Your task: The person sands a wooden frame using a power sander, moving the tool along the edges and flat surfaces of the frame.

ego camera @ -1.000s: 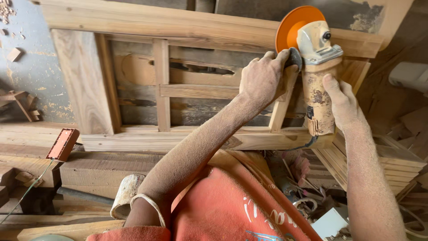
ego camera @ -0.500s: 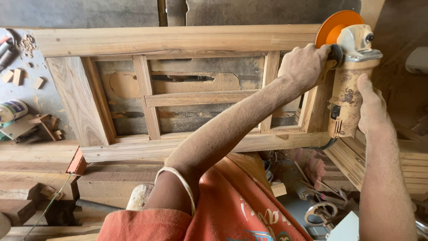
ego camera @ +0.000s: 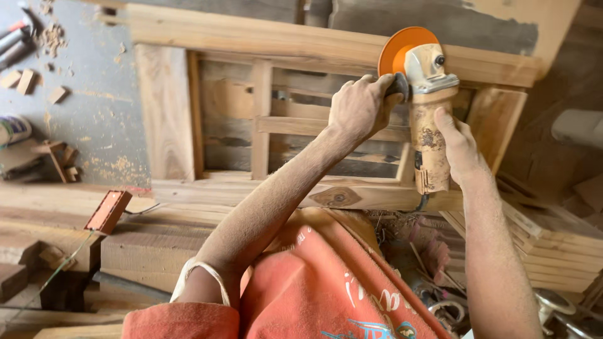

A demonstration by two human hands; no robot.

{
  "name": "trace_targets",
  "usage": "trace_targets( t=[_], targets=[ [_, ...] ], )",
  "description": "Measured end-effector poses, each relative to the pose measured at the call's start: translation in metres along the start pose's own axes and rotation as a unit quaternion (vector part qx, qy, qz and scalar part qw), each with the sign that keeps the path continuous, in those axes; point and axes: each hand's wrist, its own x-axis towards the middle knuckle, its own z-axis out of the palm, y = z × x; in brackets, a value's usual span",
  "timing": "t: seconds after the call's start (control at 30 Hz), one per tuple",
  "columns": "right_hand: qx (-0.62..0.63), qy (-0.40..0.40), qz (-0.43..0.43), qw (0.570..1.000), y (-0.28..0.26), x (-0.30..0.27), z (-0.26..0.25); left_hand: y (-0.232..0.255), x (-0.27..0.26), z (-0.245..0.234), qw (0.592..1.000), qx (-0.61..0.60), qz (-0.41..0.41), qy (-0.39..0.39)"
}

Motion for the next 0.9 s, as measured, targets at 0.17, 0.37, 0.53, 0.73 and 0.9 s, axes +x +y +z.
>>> trace_targets(
  t=[0.17,0.37,0.53,0.73,0.9],
  targets=[
    [-0.046,-0.037,-0.005,0.998,-0.030,0.010,0.085,-0.072,-0.039,-0.059,0.997,0.009,-0.015,0.073],
    [-0.100,-0.066,-0.030,0.992,-0.080,0.020,0.193,-0.149,-0.072,-0.144,0.992,0.005,-0.100,0.075],
    [-0.078,-0.116,-0.095,0.986,-0.111,0.030,0.269,-0.207,-0.100,-0.197,0.987,0.010,-0.124,0.105],
    [-0.139,-0.183,-0.094,0.969,-0.140,0.042,0.338,-0.257,-0.135,-0.245,0.975,0.034,-0.114,0.190],
    [-0.167,-0.184,-0.080,0.965,-0.150,0.056,0.370,-0.279,-0.150,-0.276,0.968,0.053,-0.097,0.225]
  ],
)
